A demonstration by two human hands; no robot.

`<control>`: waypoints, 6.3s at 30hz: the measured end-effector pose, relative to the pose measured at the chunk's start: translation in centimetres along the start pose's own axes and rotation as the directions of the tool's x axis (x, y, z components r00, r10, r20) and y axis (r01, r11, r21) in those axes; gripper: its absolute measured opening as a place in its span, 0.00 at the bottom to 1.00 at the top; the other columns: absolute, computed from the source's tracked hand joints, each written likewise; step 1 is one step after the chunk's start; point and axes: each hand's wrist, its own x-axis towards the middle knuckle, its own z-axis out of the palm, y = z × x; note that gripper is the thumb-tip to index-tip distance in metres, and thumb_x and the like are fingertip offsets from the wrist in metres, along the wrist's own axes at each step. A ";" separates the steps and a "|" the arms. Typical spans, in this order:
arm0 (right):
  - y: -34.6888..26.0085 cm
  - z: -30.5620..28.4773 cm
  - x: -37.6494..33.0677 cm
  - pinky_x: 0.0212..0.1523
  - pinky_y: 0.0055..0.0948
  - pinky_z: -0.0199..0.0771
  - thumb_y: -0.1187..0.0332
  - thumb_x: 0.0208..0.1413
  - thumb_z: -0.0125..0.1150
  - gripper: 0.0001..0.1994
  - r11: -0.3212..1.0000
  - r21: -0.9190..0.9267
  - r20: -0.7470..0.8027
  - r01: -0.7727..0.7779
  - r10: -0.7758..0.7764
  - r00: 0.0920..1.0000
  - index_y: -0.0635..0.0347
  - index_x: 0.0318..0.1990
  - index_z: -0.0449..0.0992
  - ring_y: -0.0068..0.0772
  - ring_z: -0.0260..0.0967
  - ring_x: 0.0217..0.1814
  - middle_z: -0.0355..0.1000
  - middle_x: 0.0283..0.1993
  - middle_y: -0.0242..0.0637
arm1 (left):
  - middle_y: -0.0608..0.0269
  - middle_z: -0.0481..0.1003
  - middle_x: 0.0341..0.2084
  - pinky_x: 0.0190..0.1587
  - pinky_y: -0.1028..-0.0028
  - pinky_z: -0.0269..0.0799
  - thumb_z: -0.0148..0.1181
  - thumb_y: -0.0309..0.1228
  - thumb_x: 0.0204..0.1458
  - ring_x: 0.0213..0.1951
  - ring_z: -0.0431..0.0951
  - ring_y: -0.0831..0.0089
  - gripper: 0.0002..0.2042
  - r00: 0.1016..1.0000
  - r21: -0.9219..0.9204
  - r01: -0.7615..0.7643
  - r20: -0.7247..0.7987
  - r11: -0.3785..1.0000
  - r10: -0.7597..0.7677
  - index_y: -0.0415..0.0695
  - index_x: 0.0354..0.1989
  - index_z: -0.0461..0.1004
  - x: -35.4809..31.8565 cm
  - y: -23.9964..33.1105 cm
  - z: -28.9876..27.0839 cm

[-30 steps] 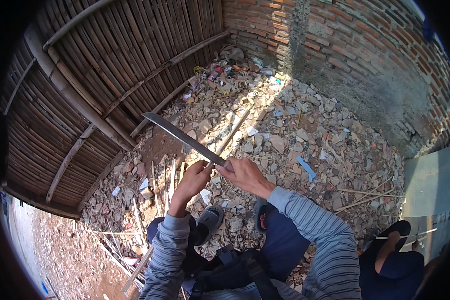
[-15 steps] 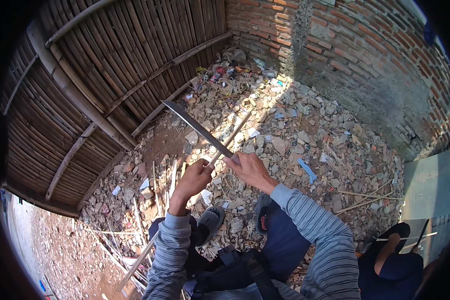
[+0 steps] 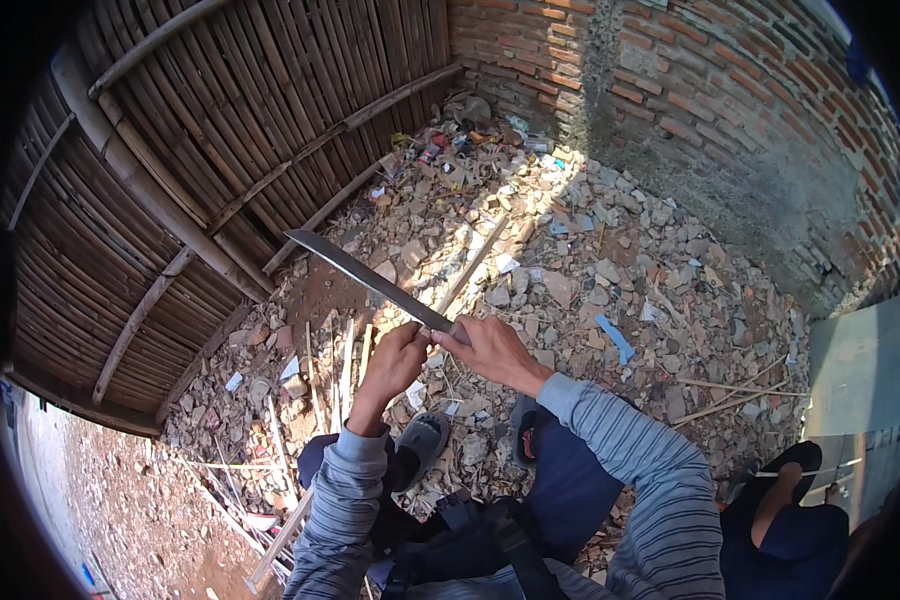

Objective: The person uses a large blade to shave and smooth a thin bamboo strip by hand, holding the strip against their body while drawing the blade along its length.

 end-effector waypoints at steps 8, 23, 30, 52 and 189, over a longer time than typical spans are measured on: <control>2.5 -1.5 0.8 0.23 0.43 0.69 0.46 0.68 0.61 0.28 0.981 0.052 -0.127 -0.188 0.193 0.973 0.68 0.30 0.76 0.41 0.71 0.17 0.70 0.17 0.46 | 0.49 0.76 0.22 0.34 0.58 0.69 0.51 0.37 0.66 0.28 0.77 0.57 0.17 0.999 0.007 -0.017 -0.034 1.000 0.018 0.34 0.38 0.79 -0.3 1.9 -0.6; 4.1 -2.0 0.7 0.25 0.45 0.68 0.42 0.69 0.58 0.31 0.975 0.002 -0.053 -0.223 0.222 0.974 0.66 0.27 0.75 0.42 0.68 0.19 0.69 0.17 0.43 | 0.43 0.79 0.27 0.39 0.55 0.71 0.50 0.36 0.68 0.34 0.80 0.47 0.16 0.998 0.117 -0.014 -0.054 0.993 0.020 0.34 0.41 0.78 -1.1 2.7 -0.2; 1.1 -1.3 -0.1 0.23 0.44 0.62 0.47 0.67 0.63 0.26 0.997 -0.040 0.047 -0.067 0.068 0.997 0.65 0.28 0.75 0.41 0.63 0.16 0.64 0.15 0.42 | 0.65 0.71 0.23 0.32 0.69 0.65 0.52 0.40 0.69 0.28 0.69 0.73 0.18 0.992 -0.236 0.123 0.063 0.964 -0.111 0.35 0.42 0.78 0.2 0.6 0.1; 3.5 -2.6 1.2 0.23 0.46 0.68 0.43 0.69 0.58 0.29 0.980 -0.014 -0.141 -0.199 0.195 0.971 0.65 0.29 0.77 0.43 0.67 0.16 0.69 0.17 0.40 | 0.72 0.66 0.22 0.31 0.74 0.59 0.51 0.37 0.68 0.26 0.63 0.79 0.13 0.976 -0.266 0.208 0.120 0.941 -0.182 0.39 0.37 0.76 0.3 1.5 -0.8; 6.3 -9.5 0.2 0.16 0.23 0.62 0.53 0.67 0.67 0.21 0.851 0.510 -0.402 -0.123 0.362 0.841 0.56 0.27 0.71 0.16 0.62 0.14 0.63 0.16 0.24 | 0.67 0.79 0.35 0.46 0.76 0.70 0.49 0.36 0.75 0.38 0.76 0.80 0.13 0.730 -0.015 -0.484 -0.559 0.875 0.394 0.42 0.55 0.76 -4.8 15.4 -15.3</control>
